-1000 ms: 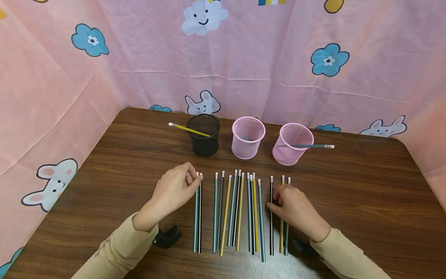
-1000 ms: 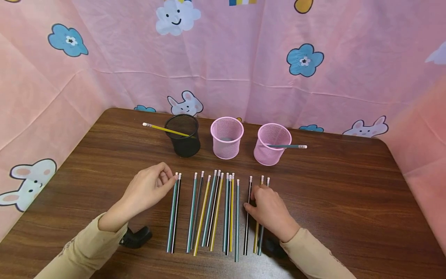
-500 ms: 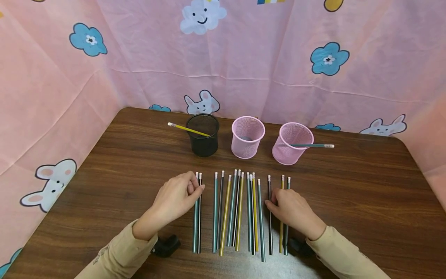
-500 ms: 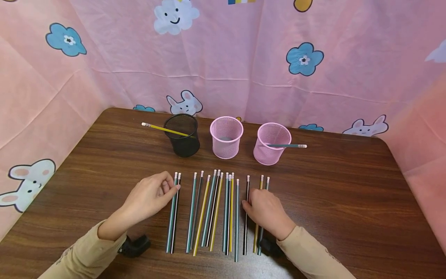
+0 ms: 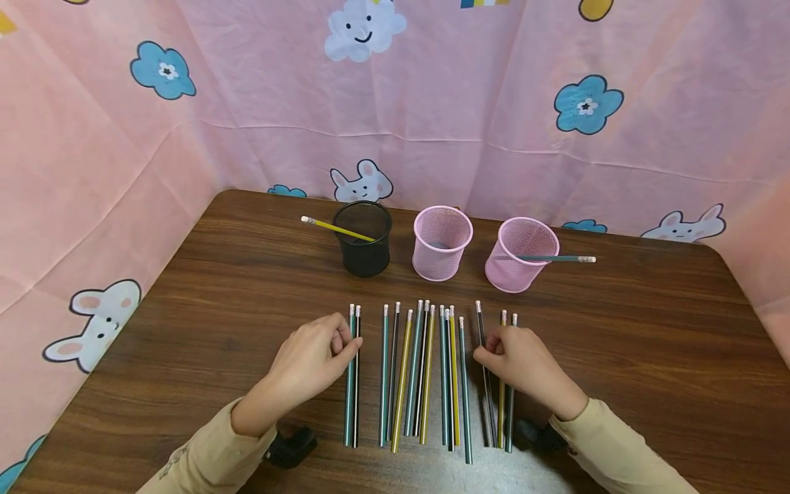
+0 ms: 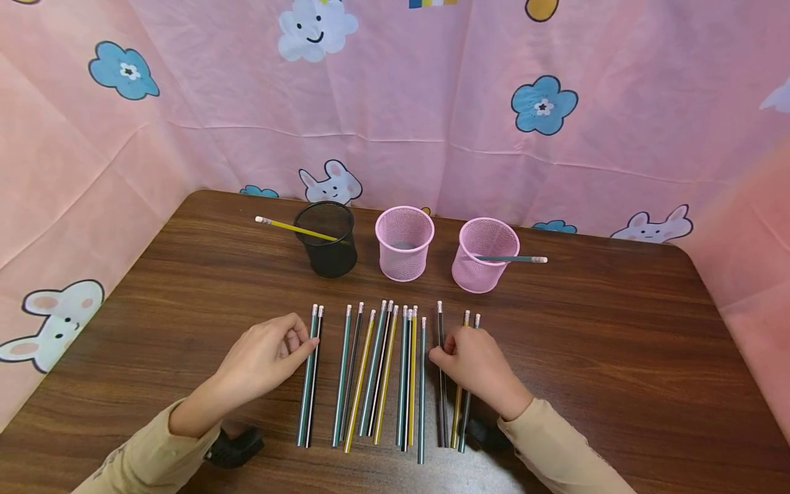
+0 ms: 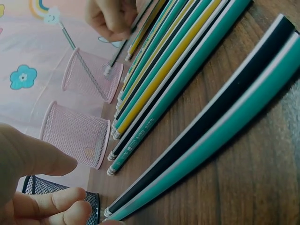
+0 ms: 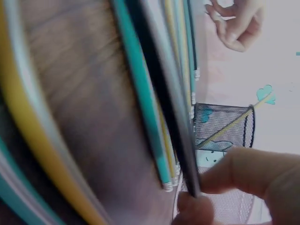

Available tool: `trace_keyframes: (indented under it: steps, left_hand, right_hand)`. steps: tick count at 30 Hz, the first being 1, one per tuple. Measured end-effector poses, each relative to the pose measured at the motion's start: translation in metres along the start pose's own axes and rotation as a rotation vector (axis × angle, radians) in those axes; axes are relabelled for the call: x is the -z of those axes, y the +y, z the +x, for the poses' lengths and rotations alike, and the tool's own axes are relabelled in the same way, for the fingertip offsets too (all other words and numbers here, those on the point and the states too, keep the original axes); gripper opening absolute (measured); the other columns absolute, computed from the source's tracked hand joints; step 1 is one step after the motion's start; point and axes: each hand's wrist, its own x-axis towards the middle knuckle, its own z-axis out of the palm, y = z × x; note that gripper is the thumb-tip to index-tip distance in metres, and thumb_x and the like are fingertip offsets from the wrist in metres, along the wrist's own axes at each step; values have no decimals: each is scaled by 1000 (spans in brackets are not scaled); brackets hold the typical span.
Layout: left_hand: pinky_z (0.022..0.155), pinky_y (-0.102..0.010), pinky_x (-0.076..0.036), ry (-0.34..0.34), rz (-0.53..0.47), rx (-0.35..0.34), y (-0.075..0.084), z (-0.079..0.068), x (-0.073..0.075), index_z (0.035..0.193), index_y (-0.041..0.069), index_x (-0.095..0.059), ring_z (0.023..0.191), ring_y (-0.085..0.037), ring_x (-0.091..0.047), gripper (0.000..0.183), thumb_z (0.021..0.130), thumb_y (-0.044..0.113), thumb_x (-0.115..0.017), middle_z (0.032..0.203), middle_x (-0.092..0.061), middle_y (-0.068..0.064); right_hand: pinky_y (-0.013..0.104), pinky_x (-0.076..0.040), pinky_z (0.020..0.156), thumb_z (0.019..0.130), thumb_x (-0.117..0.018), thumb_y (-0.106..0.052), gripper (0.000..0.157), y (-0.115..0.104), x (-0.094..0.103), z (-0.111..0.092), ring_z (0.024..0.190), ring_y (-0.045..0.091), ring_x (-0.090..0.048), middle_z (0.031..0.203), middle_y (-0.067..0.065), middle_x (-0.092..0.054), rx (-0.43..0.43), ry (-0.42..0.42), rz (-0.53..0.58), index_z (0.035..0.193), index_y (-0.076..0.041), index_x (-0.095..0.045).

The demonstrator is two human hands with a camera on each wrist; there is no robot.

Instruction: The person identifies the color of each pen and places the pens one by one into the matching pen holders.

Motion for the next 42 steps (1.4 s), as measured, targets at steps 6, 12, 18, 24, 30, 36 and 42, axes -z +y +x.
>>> trace_keyframes:
  steps: [6,12,18,24,30,36,42]
  left_hand:
    - [48,-23,-37,-2,-8,-7,0,-2,1,83,13,-58,54,-7,-44,15,89,25,-66,70,-53,4]
    - [47,-23,-38,0,-17,-8,1,-1,2,84,13,-59,53,-6,-45,15,89,25,-66,71,-55,4]
    - [47,-24,-38,9,-22,-23,4,1,3,84,14,-59,51,-4,-46,14,90,25,-66,73,-57,5]
    - [47,-24,-38,3,-22,-18,5,0,3,83,15,-58,51,-4,-46,14,90,25,-66,72,-57,5]
    - [47,-23,-38,10,-27,-17,5,-2,3,83,14,-59,50,-3,-46,14,90,25,-66,73,-57,5]
    - [47,-22,-37,32,-36,-36,9,-2,3,83,15,-59,50,-2,-45,14,89,24,-66,72,-56,6]
    - [47,-22,-37,42,-30,-34,10,-3,3,82,15,-58,50,-2,-45,14,89,25,-66,72,-55,6]
  right_hand:
    - [25,-42,44,81,-64,-16,12,-5,10,-1,40,7,-48,50,-4,-50,-77,13,172,73,-8,-59]
    - [30,-52,46,84,-64,-12,13,-8,16,-3,43,12,-60,52,2,-62,-98,22,355,77,-2,-60]
    - [30,-55,52,84,-64,-7,9,-7,19,-1,48,14,-65,60,7,-67,-89,62,427,79,0,-62]
    - [32,-57,55,85,-64,-1,8,-7,19,2,55,21,-69,72,15,-71,-53,122,534,87,5,-60]
    - [35,-58,62,84,-62,6,17,-11,22,2,64,10,-69,87,26,-70,-49,162,682,98,11,-54]
    - [35,-58,63,86,-63,5,23,-11,23,3,61,10,-69,88,28,-69,-17,210,680,106,9,-52]
    - [35,-58,64,87,-60,8,22,-12,24,4,68,12,-71,82,11,-72,61,316,792,106,9,-48]
